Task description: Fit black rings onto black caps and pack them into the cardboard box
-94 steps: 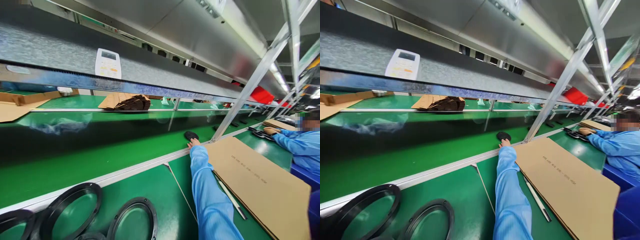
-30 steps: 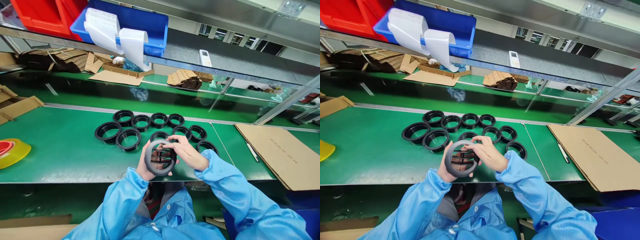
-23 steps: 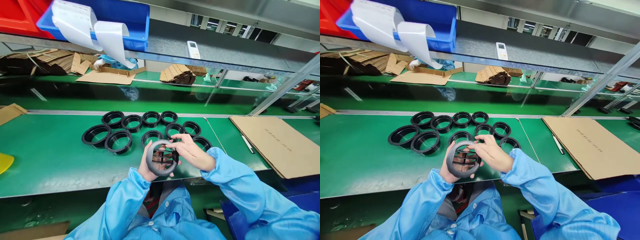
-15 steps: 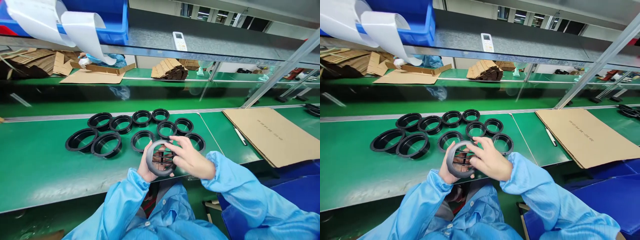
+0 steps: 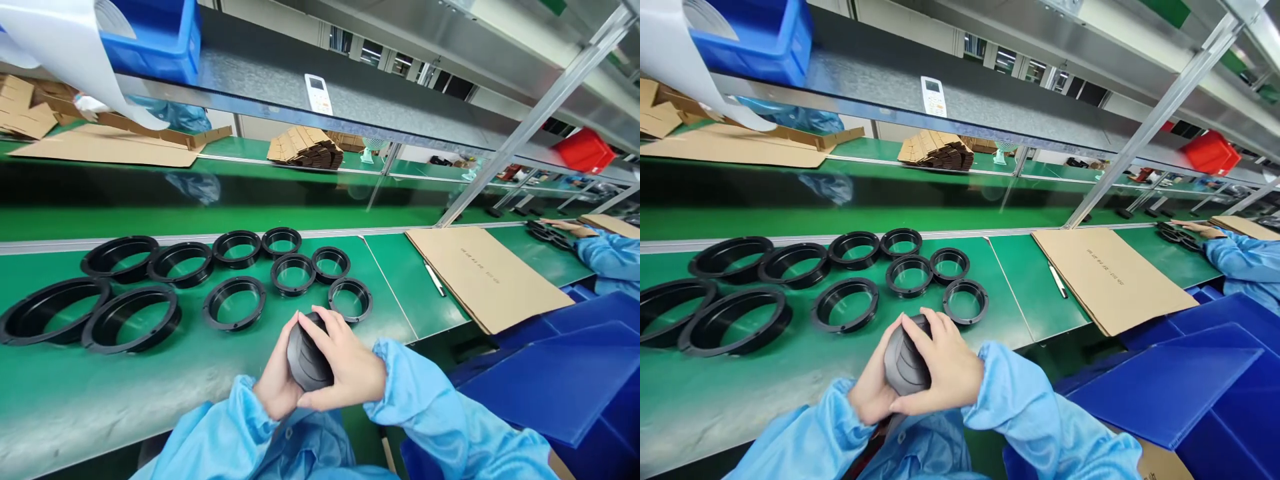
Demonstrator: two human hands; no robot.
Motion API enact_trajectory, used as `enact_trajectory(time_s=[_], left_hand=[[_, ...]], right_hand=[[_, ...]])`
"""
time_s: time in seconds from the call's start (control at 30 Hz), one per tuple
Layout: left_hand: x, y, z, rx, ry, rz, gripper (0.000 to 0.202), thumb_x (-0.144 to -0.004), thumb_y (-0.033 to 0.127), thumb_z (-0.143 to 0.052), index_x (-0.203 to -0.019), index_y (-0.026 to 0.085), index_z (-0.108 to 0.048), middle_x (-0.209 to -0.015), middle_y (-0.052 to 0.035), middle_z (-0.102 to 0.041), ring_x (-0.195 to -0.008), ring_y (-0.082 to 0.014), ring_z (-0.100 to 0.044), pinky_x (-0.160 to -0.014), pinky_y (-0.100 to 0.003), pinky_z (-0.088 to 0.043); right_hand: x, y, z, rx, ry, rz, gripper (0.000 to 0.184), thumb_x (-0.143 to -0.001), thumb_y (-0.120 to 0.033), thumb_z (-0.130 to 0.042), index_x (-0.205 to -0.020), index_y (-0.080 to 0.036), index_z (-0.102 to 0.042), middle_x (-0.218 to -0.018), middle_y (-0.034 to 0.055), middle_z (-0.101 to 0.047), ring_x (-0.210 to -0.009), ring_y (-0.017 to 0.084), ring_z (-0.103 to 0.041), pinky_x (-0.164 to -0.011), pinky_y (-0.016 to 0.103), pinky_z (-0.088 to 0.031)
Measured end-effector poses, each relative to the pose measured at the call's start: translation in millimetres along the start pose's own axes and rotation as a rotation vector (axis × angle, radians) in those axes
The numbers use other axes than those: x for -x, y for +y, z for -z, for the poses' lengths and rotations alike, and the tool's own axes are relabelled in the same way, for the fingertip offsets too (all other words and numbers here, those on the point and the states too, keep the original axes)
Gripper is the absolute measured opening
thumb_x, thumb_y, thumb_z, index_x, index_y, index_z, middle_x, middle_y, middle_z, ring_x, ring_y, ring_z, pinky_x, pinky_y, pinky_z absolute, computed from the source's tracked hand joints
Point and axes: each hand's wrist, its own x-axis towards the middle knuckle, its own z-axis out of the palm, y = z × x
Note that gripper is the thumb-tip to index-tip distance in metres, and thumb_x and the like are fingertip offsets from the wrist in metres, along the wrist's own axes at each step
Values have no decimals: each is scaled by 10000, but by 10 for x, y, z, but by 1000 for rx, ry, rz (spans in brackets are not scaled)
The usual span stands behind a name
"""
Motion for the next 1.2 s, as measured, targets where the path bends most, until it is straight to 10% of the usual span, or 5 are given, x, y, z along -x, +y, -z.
enact_trajectory(time_s=[0.13, 0.37, 0.6, 0.77, 1.2], left_hand=[[-89, 75, 123, -224, -221, -7, 601, -935, 651, -454, -1369, 236, -483, -1263, -113, -591, -1187, -292, -558, -986, -457, -483], [-191, 287, 442, -663, -86, -325, 572, -929, 606, -506, -1237, 126, -546, -1237, -177, -582, -1166, -306, -548, -995, -441, -461], [-220, 360, 555, -654, -22, -338, 461, -912, 492, -594, -1170, 112, -551, -1121, -152, -589, -1024, -248, -580, -912, -370, -495], [-223, 377, 587, -616, -37, -326, 424, -920, 452, -592, -1167, 111, -545, -1089, -138, -586, -997, -244, -597, -944, -381, -487], [-296, 172, 756, -800, -6, -457, 381, -812, 449, -641, -1018, 135, -578, -872, -85, -614, -809, -182, -616, -792, -324, -508]], right_hand=[[-69, 355, 174, 131, 238, -138, 1115, -664, -656, -725, -1549, -156, -265, -1467, 177, -265, -1322, 330, -300, -1128, 490, -310], [-154, 948, 182, 327, 144, -399, 1054, -688, -650, -687, -1517, -98, -343, -1409, 222, -341, -1263, 375, -343, -1067, 533, -359], [-157, 901, 92, 493, 25, -408, 991, -829, -758, -486, -1545, -106, -279, -1523, 257, -236, -1398, 415, -244, -1102, 625, -243], [-228, 744, 159, 583, 231, -388, 838, -974, -618, -295, -1558, -31, -166, -1593, 220, -52, -1489, 350, -10, -1182, 571, -123], [161, 886, -123, 466, 141, -500, 966, -835, -775, -429, -1517, -96, -342, -1480, 249, -318, -1370, 404, -336, -1067, 538, -373]])
